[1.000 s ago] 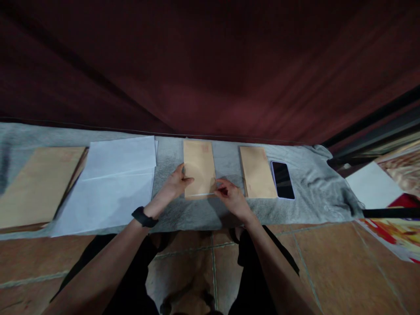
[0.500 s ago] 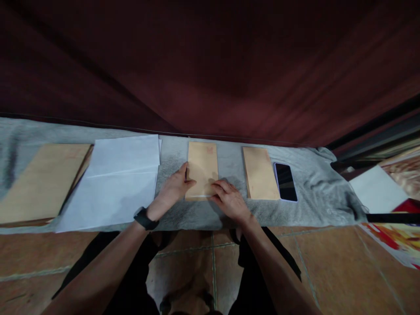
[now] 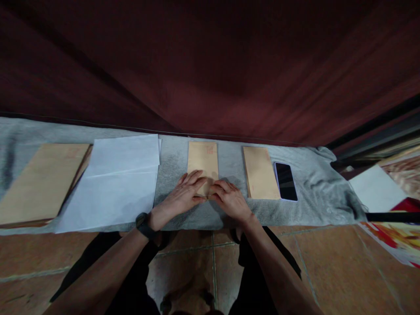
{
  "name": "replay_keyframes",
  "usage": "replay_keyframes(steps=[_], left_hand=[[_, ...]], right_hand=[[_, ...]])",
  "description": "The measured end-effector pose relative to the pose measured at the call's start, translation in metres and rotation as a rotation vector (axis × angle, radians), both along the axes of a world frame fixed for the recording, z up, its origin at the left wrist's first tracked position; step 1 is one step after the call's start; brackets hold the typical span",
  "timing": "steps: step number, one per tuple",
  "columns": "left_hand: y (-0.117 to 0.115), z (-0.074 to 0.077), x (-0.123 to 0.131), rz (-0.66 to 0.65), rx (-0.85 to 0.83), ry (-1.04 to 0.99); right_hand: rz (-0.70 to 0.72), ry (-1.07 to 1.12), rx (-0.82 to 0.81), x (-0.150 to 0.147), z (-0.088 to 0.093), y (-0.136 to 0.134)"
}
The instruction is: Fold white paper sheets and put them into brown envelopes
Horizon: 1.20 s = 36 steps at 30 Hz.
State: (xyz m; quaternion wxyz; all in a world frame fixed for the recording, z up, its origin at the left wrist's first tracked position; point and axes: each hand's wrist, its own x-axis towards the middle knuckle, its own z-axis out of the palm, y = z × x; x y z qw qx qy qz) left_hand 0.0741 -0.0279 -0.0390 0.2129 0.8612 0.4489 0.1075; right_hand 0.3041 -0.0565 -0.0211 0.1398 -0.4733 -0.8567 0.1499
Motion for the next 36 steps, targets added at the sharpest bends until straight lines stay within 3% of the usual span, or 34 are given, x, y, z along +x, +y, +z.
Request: replay_keyframes(steps=[6,10,16,24,32,36], left_hand=[[0.006,0.004,-0.005,0.006,-0.052,-0.048],[0.012,0.009,0.0,0.084,-0.027,-0.126],[0.032,0.022,0.026,0.128,0.16,-0.175],[0.065,-0.002,0.05,0.06,0.163,-0.067],[0.133,0.0,0.049,-0.006,0.122,0.026],[0.138,-0.009,0.053,-0.045,0.138,0.052]], right_hand=[[-0.035,0.08,-0.035,0.004,-0.003,0.003],[-0.113,0.132,-0.015,0.002,-0.009,0.005],[-0.094,0.073,0.021,-0.009,-0.019,0.002],[-0.098,0.039,0.037,-0.008,-0.02,0.001],[-0.073,0.068,0.0,-0.004,-0.02,0.004],[-0.065,0.083,-0.005,-0.003,-0.019,0.006]])
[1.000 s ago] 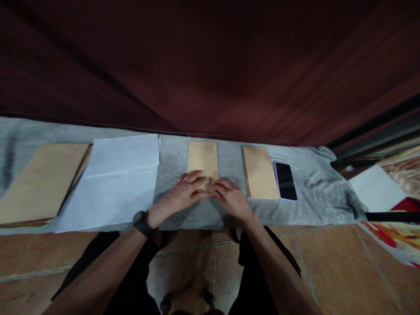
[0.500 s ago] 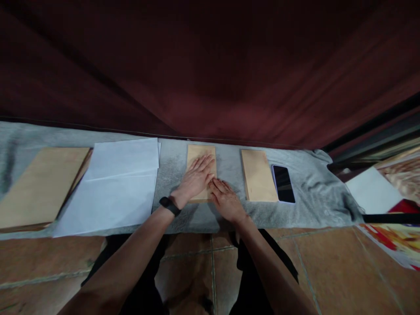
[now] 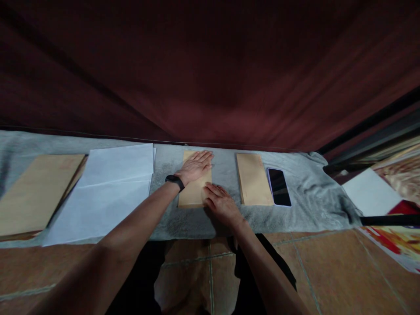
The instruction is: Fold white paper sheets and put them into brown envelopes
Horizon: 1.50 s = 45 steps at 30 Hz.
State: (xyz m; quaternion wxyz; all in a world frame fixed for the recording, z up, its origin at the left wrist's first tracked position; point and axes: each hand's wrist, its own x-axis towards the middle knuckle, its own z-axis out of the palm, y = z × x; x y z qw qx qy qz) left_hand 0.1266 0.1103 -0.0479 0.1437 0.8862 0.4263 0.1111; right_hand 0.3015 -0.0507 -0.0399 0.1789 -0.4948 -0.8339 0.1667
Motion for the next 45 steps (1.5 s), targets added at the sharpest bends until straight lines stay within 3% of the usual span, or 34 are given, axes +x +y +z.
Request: replay_keyframes(steps=[9,18,23,28,33,37,40,45], left_hand=[[-0.04,-0.007,-0.011,-0.063,-0.008,-0.033],[-0.102,-0.004,-0.027,-0.152,-0.004,0.156],[-0.137,-0.003,-0.036,-0.169,-0.043,0.15],[-0.168,0.001,-0.043,-0.161,-0.068,0.087],[-0.167,0.016,-0.054,-0.191,-0.167,-0.095],[-0.146,0.022,-0.062,-0.04,-0.142,-0.291],[-0.14,0.019,-0.064,-0.057,-0.121,-0.212],[-0.149,0.01,-0.064,-0.124,-0.083,-0.077]], right_hand=[[0.012,0.039,-0.022,0.005,0.003,0.002],[-0.026,0.151,-0.048,0.014,0.003,0.007],[-0.089,0.142,-0.002,0.016,0.001,0.007],[-0.066,0.103,0.046,0.012,0.0,0.003],[0.03,0.023,0.057,0.009,-0.001,-0.001],[0.051,0.007,0.032,0.01,0.0,-0.001],[0.091,0.03,-0.006,0.015,0.004,0.0],[0.192,0.046,-0.05,0.023,0.008,-0.001]])
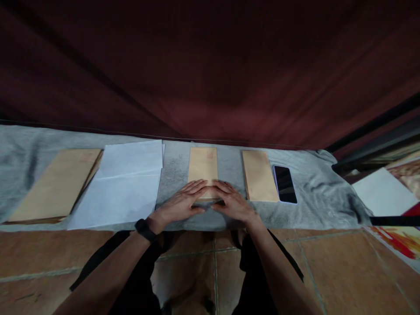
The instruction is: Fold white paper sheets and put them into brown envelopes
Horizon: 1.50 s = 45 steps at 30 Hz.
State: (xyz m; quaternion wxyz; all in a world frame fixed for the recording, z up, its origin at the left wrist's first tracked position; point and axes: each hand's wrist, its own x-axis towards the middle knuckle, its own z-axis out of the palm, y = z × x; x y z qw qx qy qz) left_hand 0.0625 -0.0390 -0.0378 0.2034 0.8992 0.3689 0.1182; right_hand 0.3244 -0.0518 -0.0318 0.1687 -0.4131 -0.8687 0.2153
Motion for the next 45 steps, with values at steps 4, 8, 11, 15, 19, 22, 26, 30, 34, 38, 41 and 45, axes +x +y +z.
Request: replay_keyframes(steps=[4,8,11,15,19,22,26,30,34,38,41,45], left_hand=[[-0.002,-0.004,0.003,0.021,-0.002,-0.034],[0.002,-0.008,0.003,0.036,-0.028,-0.079],[0.004,-0.012,0.001,0.046,-0.048,-0.132],[0.006,-0.017,-0.001,0.073,-0.052,-0.194],[0.005,-0.017,0.001,0.114,-0.055,-0.196],[0.003,-0.015,0.004,0.148,-0.058,-0.181],[0.002,-0.014,0.004,0.232,-0.055,-0.117],[0.0,-0.019,0.002,0.269,-0.004,-0.005],[-0.007,-0.022,0.002,0.293,0.085,0.079],[-0.012,-0.019,0.004,0.352,0.101,0.118],[-0.013,-0.019,0.006,0.371,0.099,0.126],[-0.013,-0.019,0.005,0.385,0.113,0.123]], right_hand=[[-0.058,0.015,0.009,-0.003,-0.003,-0.001],[-0.094,0.027,0.03,-0.006,-0.007,0.0],[-0.096,0.027,0.043,-0.007,-0.01,0.0],[-0.111,0.018,0.054,-0.008,-0.012,0.0],[-0.131,0.013,0.047,-0.01,-0.013,0.001],[-0.151,0.012,0.046,-0.011,-0.012,0.001],[-0.201,0.002,0.097,-0.02,-0.009,-0.006],[-0.155,-0.012,0.164,-0.049,-0.011,-0.031],[-0.103,-0.061,0.21,-0.074,-0.022,-0.058],[-0.146,-0.11,0.239,-0.075,-0.028,-0.065],[-0.141,-0.135,0.247,-0.07,-0.028,-0.063],[-0.159,-0.137,0.242,-0.065,-0.028,-0.062]])
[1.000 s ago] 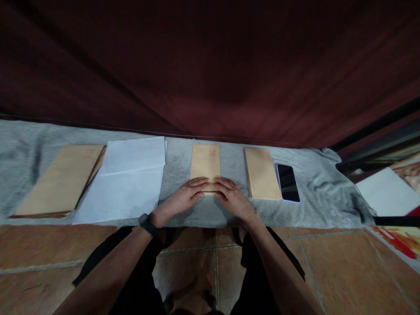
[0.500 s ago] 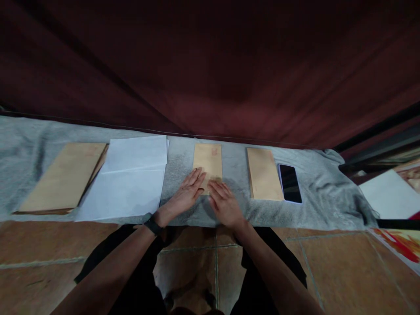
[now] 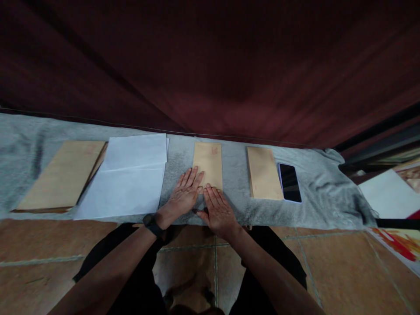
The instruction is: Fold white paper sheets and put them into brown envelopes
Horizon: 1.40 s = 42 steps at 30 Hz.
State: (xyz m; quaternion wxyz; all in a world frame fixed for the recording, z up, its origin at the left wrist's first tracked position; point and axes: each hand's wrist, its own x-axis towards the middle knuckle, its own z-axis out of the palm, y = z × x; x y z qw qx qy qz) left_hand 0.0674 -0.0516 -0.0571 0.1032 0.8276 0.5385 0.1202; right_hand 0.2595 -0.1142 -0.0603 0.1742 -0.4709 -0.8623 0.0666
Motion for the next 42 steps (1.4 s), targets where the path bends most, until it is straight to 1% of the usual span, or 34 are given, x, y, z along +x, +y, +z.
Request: replay_keyframes(steps=[8,15,17,19,21,24,26,28,31,35,42], left_hand=[[0.002,0.003,-0.012,0.006,0.016,0.03],[0.002,-0.002,-0.019,0.018,-0.004,0.019],[0.002,-0.001,-0.02,0.028,-0.005,0.017],[0.003,0.005,-0.019,0.021,0.01,0.002],[0.001,0.012,-0.011,-0.028,0.031,-0.036],[-0.008,0.021,0.01,-0.19,0.029,-0.1],[-0.018,0.022,0.024,-0.288,0.003,-0.092],[-0.028,0.02,0.035,-0.317,0.0,-0.06],[-0.036,0.015,0.039,-0.307,0.022,-0.024],[-0.036,0.01,0.032,-0.268,0.056,0.004],[-0.039,0.009,0.022,-0.224,0.111,0.052]], right_hand=[[-0.04,-0.002,-0.017,0.014,0.002,-0.003],[-0.081,0.01,-0.024,0.027,0.0,-0.005],[-0.086,0.017,-0.017,0.028,-0.001,-0.005],[-0.09,0.022,-0.008,0.028,-0.001,-0.005],[-0.099,0.026,-0.004,0.028,0.0,-0.005],[-0.11,0.021,-0.015,0.027,0.0,-0.005],[-0.111,0.001,-0.026,0.027,-0.001,-0.006],[-0.105,-0.028,-0.029,0.028,-0.003,-0.006],[-0.098,-0.05,-0.031,0.029,-0.005,-0.007],[-0.113,-0.046,-0.03,0.031,-0.003,-0.005],[-0.245,-0.051,0.019,0.034,-0.005,0.002]])
